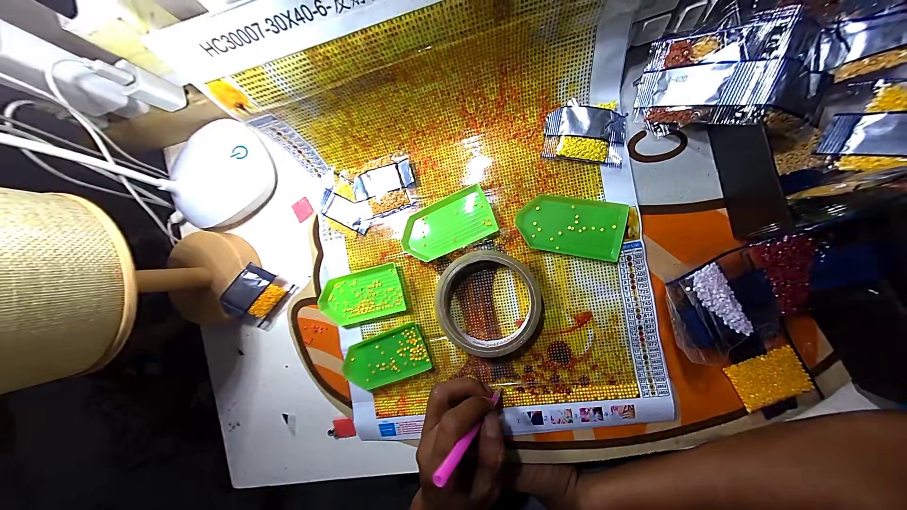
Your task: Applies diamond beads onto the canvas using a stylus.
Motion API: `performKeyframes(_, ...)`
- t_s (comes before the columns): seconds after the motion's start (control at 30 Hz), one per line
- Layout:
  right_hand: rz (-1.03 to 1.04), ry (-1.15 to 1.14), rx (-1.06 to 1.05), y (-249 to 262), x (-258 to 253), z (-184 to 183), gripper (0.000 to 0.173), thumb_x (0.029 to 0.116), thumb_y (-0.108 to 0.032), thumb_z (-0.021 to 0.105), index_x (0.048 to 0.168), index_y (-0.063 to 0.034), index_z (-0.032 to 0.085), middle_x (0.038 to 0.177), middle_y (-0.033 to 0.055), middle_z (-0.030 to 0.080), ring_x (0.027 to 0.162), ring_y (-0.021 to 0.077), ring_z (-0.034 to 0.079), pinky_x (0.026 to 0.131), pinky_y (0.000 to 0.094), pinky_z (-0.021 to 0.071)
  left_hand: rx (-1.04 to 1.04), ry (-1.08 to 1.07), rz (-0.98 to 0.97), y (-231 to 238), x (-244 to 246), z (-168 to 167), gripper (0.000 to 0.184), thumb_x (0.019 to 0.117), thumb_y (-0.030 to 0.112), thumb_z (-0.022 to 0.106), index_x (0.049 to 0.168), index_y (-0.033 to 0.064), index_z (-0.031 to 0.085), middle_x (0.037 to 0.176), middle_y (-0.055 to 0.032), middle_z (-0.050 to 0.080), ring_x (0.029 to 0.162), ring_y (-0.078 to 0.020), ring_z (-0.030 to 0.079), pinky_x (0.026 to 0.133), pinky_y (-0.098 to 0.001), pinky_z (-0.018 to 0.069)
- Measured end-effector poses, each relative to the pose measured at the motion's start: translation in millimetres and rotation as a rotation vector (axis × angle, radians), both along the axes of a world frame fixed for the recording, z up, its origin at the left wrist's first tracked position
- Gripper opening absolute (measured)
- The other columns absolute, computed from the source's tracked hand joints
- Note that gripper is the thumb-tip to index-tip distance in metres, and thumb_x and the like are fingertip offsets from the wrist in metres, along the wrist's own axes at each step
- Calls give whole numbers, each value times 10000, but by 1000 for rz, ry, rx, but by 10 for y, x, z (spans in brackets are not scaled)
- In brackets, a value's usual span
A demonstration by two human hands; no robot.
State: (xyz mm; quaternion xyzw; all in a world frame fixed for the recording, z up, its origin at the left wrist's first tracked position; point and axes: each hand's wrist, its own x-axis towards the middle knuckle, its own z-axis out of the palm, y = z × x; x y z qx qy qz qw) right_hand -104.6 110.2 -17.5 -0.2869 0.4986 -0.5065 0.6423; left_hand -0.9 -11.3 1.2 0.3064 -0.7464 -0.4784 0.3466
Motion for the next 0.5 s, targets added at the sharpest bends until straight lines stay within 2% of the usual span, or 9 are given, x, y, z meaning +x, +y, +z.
performKeyframes(0.03, -168, 79, -182, 264, 173, -389, 344, 928, -183, 715, 1226, -17, 667, 1173, 52, 711, 1138, 52, 637, 1000, 201, 512, 52, 54, 15, -34, -19, 51, 177, 917, 197, 663, 1073, 122, 700, 1104, -65, 663, 1003, -233, 663, 873, -383, 586)
performKeyframes(0.07, -197, 115, -162, 342, 186, -470, 369, 918, -174, 738, 1245, -20, 664, 1204, 70, 703, 1167, 89, 638, 1025, 243, 522, 84, 102, 37, -78, -37, 121, 164, 932, 197, 655, 1071, 123, 700, 1088, -65, 668, 984, -238, 665, 858, -390, 588)
performKeyframes(0.13, -123, 136, 137, -63, 29, 78, 383, 889, -162, 779, 1240, -47, 677, 1223, 34, 707, 1185, 48, 620, 1077, 252, 479, 106, 164, 72, -172, -69, 283, 154, 954, 217, 640, 1079, 141, 690, 1069, -49, 673, 974, -227, 668, 850, -377, 583)
performKeyframes(0.17, -123, 207, 95, -288, 15, 283, 413, 927, -233, 732, 1270, -18, 650, 1245, 45, 695, 1198, 31, 602, 1078, 225, 455, 116, 194, 79, -216, -93, 361, 157, 954, 220, 649, 1088, 148, 691, 1064, -47, 678, 970, -224, 671, 847, -372, 582)
performKeyframes(0.23, -217, 255, 45, -548, -27, 614, 392, 948, -270, 700, 1229, 1, 669, 1180, 20, 725, 1152, -19, 622, 1038, 173, 473, 119, 234, 79, -296, -159, 488, 162, 940, 213, 660, 1083, 143, 693, 1058, -56, 679, 968, -233, 671, 848, -380, 584)
performKeyframes(0.3, -230, 133, 21, -593, -145, 773, 389, 943, -209, 703, 1223, 56, 651, 1154, 65, 726, 1119, 5, 637, 1026, 197, 478, 111, 236, 56, -395, -244, 573, 165, 942, 224, 657, 1086, 151, 692, 1068, -44, 674, 978, -224, 666, 862, -371, 577)
performKeyframes(0.37, -251, 41, -62, -504, -142, 607, 385, 933, -145, 712, 1216, 101, 625, 1157, 110, 715, 1127, 51, 652, 1036, 224, 505, 95, 229, 15, -531, -386, 629, 161, 953, 227, 649, 1093, 156, 687, 1065, -36, 675, 978, -218, 667, 865, -369, 577)
performKeyframes(0.4, -193, 111, -87, -450, -162, 572, 373, 966, -167, 680, 1233, 88, 626, 1194, 119, 702, 1158, 64, 641, 1053, 225, 490, 93, 227, -12, -608, -473, 653, 161, 960, 223, 644, 1102, 159, 685, 1059, -34, 680, 971, -215, 668, 860, -373, 576)
performKeyframes(0.5, 17, 668, -243, -396, -226, 652, 322, 1059, -180, 493, 1299, -46, 661, 1291, 104, 674, 1243, 88, 596, 1108, 231, 419, 65, 174, -106, -876, -757, 671, 164, 998, 178, 587, 1141, 156, 664, 1044, -37, 698, 953, -213, 687, 851, -395, 590)
